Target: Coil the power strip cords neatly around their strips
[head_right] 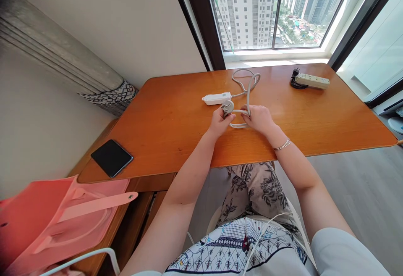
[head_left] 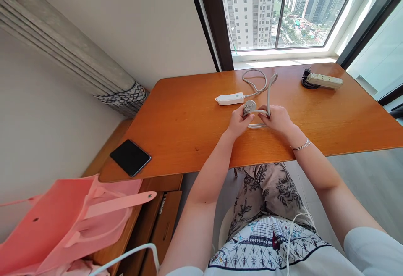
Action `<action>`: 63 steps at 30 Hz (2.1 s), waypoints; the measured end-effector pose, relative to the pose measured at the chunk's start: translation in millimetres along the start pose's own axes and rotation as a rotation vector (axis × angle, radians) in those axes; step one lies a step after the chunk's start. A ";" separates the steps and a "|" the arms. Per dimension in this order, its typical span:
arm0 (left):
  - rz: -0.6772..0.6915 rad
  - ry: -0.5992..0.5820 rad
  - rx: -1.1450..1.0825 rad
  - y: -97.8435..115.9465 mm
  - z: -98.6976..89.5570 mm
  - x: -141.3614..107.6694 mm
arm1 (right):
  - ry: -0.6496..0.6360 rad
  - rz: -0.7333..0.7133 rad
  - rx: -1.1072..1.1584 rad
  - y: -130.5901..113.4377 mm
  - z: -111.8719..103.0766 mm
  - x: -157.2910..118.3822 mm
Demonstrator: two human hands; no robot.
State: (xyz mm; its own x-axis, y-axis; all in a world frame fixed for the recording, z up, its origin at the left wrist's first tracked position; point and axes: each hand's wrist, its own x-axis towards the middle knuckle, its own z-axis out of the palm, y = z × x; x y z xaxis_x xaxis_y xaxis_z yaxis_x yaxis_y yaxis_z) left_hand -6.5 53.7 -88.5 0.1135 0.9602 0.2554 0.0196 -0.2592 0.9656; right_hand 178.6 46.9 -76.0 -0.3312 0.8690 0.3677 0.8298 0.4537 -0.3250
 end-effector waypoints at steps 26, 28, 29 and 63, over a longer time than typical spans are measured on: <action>0.043 0.006 0.038 4.1 2.7 2.3 | -0.475 0.206 0.984 19.6 5.5 4.9; 0.043 0.013 0.042 4.5 2.8 2.4 | -0.481 0.205 0.977 19.2 6.2 4.4; 0.045 0.013 0.045 3.9 2.6 2.5 | -0.473 0.201 0.965 18.6 6.6 4.3; 0.276 0.057 0.057 -6.2 4.9 1.1 | -0.687 -0.048 0.467 -41.9 -29.5 -6.2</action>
State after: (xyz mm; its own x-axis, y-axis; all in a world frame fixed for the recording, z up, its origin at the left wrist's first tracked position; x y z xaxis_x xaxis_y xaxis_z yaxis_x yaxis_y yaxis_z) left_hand -1.6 55.8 -94.4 0.0663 0.8565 0.5119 0.0518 -0.5153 0.8554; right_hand 159.1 16.6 -38.9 -0.6873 0.7052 -0.1740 0.5861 0.3969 -0.7063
